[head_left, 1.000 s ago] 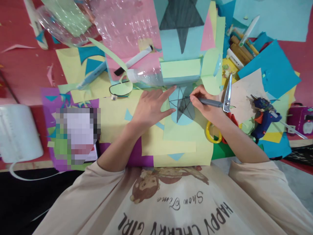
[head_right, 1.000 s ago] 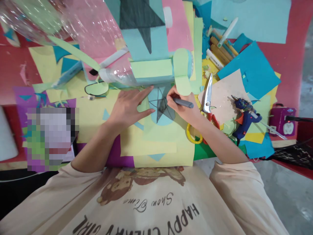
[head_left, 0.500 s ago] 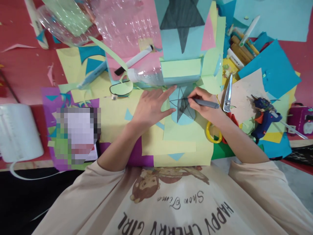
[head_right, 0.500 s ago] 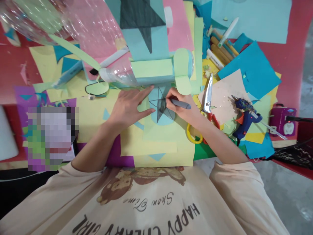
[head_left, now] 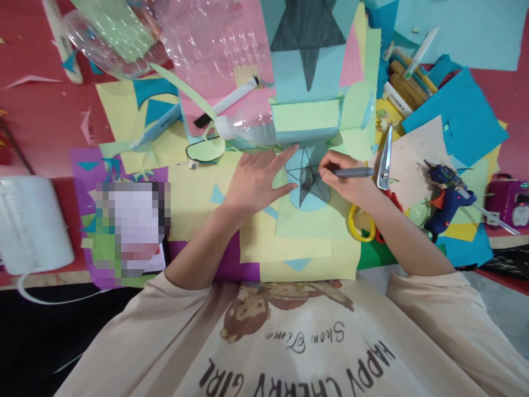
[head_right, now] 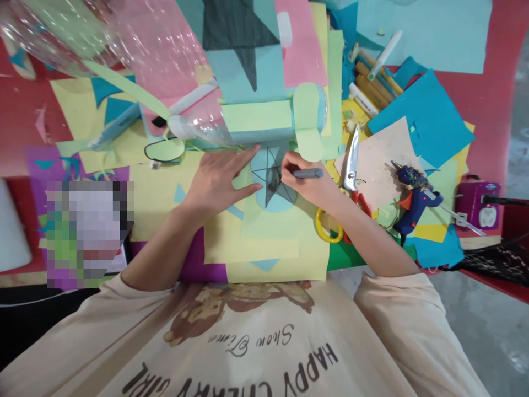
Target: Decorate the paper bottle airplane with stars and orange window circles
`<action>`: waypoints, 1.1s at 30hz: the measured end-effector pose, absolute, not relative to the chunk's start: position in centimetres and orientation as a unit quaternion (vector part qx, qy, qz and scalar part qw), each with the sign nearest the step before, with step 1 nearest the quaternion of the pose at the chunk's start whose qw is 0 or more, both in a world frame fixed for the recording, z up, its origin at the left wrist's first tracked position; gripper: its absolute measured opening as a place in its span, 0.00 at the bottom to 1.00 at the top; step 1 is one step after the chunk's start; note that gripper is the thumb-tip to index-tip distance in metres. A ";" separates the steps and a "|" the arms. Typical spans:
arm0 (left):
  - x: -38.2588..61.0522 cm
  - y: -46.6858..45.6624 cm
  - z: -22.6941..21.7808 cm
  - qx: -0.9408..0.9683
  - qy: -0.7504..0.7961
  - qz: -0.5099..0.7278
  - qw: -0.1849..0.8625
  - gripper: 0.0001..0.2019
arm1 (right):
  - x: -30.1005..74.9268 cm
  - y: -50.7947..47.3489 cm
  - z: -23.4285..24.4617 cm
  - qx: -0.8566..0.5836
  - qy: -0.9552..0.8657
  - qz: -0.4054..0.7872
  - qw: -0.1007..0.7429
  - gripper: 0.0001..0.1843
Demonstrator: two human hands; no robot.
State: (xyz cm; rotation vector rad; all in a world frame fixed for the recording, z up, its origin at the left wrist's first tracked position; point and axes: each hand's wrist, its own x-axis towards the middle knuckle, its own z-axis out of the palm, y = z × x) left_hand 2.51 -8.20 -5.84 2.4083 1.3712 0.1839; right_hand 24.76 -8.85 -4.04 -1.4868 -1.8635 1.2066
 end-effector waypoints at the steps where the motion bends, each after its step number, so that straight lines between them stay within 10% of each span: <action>1: 2.5 -8.2 -5.8 0.852 0.486 0.064 0.182 0.32 | 24.8 -8.8 -4.0 -0.541 -0.676 0.440 0.237 0.06; 17: 2.4 -8.3 -6.0 0.863 0.480 0.059 0.150 0.32 | 25.0 -8.9 -4.0 -0.522 -0.634 0.516 0.244 0.26; 27: 2.5 -8.2 -5.7 0.860 0.483 0.051 0.158 0.33 | 25.1 -9.1 -4.1 -0.506 -0.645 0.514 0.253 0.01; 33: 2.5 -8.2 -5.7 0.858 0.483 0.048 0.170 0.33 | 24.9 -9.2 -4.0 -0.551 -0.619 0.497 0.257 0.15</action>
